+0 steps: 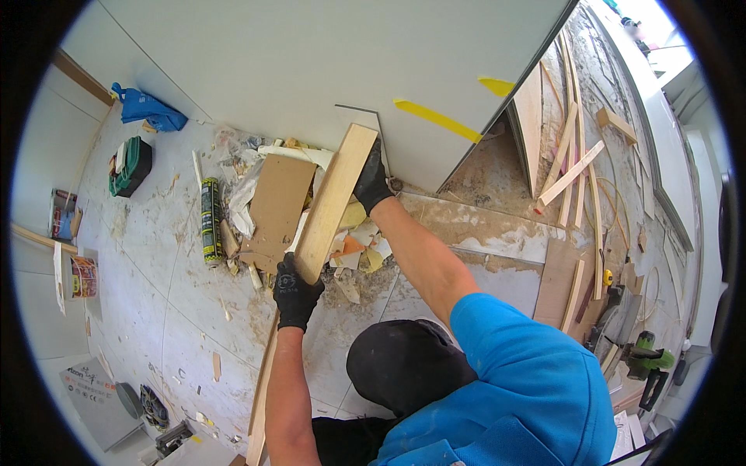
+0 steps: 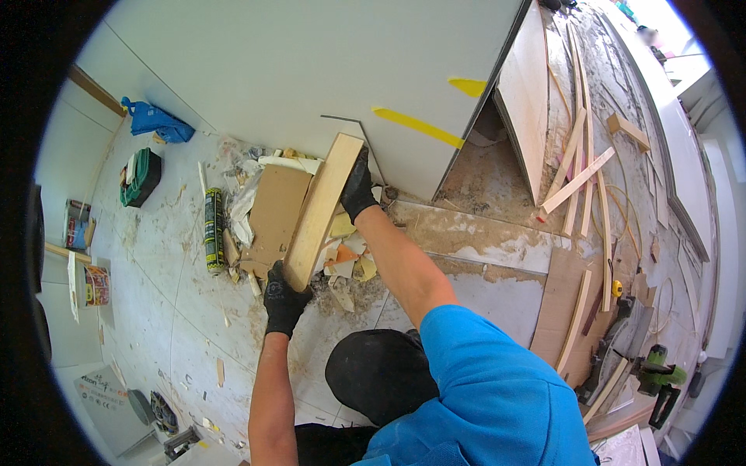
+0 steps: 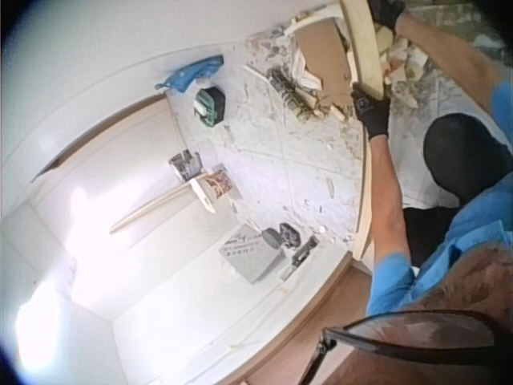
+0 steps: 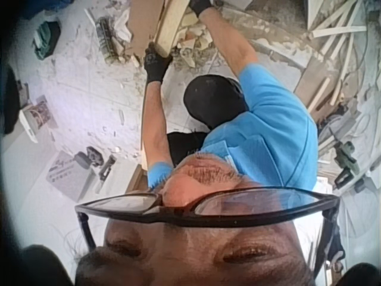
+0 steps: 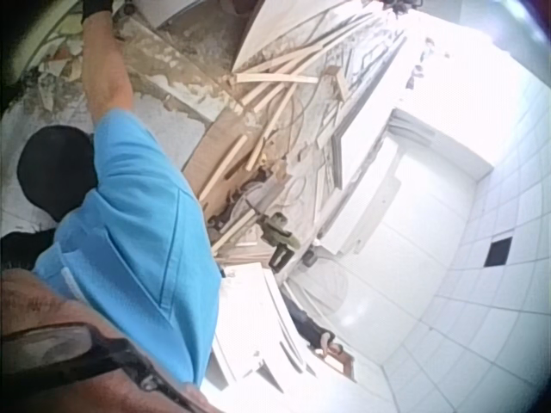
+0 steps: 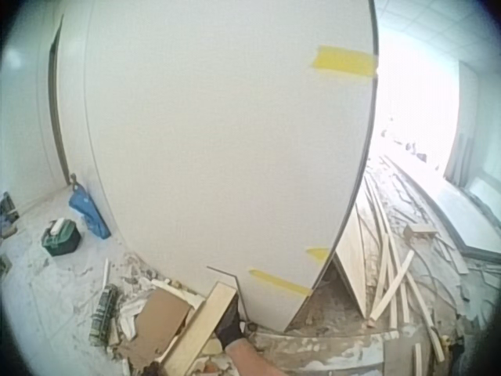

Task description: The person measures wooden planks with a tape measure, marks them, and cuts them to size using a miter saw. The person then stacks the cut pieces.

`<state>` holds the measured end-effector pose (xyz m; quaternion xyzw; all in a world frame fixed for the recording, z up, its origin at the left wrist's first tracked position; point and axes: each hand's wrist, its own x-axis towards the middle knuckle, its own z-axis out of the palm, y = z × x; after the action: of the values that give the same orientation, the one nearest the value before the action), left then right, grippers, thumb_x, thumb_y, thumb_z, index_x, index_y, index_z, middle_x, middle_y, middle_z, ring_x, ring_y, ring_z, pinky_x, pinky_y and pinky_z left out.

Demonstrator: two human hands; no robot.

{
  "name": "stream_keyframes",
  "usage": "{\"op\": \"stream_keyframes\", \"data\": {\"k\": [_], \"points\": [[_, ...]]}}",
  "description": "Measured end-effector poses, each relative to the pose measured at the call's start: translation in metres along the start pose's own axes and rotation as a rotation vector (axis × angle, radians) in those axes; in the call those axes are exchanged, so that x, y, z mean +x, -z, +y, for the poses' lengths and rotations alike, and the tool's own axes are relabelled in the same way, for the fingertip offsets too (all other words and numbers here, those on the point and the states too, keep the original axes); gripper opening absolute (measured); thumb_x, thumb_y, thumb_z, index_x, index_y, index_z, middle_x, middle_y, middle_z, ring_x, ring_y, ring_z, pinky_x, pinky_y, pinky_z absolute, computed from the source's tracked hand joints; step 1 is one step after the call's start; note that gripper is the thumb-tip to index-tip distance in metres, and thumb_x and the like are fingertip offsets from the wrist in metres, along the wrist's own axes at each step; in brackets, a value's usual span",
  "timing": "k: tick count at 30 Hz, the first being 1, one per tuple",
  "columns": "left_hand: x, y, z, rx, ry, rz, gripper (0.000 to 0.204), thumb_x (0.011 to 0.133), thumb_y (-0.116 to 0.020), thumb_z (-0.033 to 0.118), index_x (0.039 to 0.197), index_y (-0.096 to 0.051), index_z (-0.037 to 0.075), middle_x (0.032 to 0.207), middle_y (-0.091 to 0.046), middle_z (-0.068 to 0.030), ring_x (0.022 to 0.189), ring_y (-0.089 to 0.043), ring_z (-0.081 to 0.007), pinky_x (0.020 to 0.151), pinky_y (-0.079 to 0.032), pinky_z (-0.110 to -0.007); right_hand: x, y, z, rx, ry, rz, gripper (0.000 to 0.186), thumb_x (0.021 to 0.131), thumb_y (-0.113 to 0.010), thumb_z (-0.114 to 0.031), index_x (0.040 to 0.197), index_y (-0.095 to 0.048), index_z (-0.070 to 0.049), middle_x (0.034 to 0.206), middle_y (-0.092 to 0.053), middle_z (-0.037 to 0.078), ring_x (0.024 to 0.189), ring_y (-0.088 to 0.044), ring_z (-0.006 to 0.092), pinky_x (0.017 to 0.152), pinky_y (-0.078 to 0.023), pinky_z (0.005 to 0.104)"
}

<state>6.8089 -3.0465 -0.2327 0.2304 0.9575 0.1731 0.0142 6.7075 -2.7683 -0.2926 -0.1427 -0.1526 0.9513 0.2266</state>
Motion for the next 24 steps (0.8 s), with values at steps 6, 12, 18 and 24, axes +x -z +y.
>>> {"op": "stream_keyframes", "data": {"k": [6,12,18,24], "points": [[0.006,0.005,-0.002,-0.11,-0.002,-0.068,0.072,0.058,-0.075,0.024,0.118,-0.042,0.005,0.101,-0.057,-0.02,0.091,-0.059,-0.0372,0.075,-0.05,-0.043,0.001,-0.002,0.001,0.009,0.016,0.053,0.058,0.092,-0.033,-0.059,0.122,-0.052,-0.013,0.111,-0.059,0.005,0.099,-0.058,0.0229,0.09,-0.047,0.0373],[0.014,0.023,-0.008,-0.275,0.066,-0.264,0.079,0.054,-0.079,0.025,0.119,-0.041,0.004,0.103,-0.059,-0.0213,0.095,-0.059,-0.0366,0.079,-0.05,-0.042,-0.007,-0.006,-0.001,-0.011,0.011,0.072,0.052,0.094,-0.034,-0.052,0.121,-0.052,-0.012,0.114,-0.057,0.009,0.103,-0.056,0.0243,0.092,-0.046,0.0381],[0.02,0.029,-0.009,-0.269,0.05,-0.286,0.083,0.051,-0.081,0.026,0.119,-0.041,0.002,0.105,-0.058,-0.0232,0.1,-0.058,-0.0382,0.083,-0.048,-0.042,-0.002,-0.004,-0.015,-0.036,0.096,0.054,0.044,0.096,-0.032,-0.041,0.12,-0.052,-0.01,0.115,-0.057,0.011,0.105,-0.055,0.0245,0.093,-0.044,0.0374],[0.017,0.021,-0.021,-0.253,0.026,-0.242,0.087,0.051,-0.081,0.027,0.123,-0.04,-0.001,0.107,-0.058,-0.025,0.1,-0.058,-0.0384,0.085,-0.048,-0.042,0.001,-0.007,-0.008,-0.04,0.11,0.063,0.04,0.097,-0.035,-0.038,0.117,-0.054,-0.009,0.113,-0.058,0.01,0.105,-0.055,0.0236,0.094,-0.043,0.0375]]}}
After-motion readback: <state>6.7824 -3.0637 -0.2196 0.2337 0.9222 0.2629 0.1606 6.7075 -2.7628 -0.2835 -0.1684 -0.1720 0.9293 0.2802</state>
